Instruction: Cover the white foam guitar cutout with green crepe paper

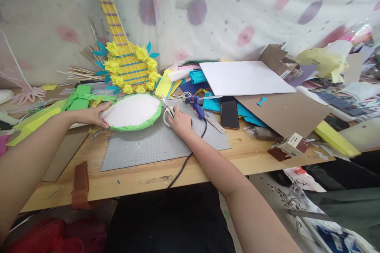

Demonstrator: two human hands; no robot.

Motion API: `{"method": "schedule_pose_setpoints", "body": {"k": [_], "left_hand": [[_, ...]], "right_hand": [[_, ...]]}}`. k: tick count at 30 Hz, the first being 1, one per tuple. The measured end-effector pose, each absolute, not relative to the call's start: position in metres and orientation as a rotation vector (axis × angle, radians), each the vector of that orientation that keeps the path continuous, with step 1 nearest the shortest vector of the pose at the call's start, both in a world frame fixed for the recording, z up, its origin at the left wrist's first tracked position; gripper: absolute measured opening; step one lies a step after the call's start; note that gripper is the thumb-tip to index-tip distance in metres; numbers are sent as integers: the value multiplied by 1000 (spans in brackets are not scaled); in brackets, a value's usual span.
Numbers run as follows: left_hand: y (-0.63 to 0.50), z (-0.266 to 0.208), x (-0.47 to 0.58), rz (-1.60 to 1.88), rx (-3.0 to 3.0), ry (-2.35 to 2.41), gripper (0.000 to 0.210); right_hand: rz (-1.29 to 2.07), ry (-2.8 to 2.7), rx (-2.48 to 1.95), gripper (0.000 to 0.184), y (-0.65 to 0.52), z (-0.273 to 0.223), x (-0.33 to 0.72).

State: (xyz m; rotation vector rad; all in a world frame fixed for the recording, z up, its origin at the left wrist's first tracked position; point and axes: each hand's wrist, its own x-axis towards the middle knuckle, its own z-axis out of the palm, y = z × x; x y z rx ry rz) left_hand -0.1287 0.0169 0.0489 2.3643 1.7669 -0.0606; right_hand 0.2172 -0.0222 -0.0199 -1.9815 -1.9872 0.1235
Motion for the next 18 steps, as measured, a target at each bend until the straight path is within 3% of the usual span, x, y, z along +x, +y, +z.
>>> {"method": "schedule_pose_setpoints", "body": {"k": [3,11,18], "left_hand": [[12,56,-125,-195,2258,1652,114],[-12,73,-148,407,1912,2125,111],[-20,56,-95,592,1915,2300,110]], "right_hand": [[90,-1996,-2033,34,-15,-17,212],[89,-2096,-2044,32,16,-9,196],[-43,-2110,-1749,32,15,-16,196]]}}
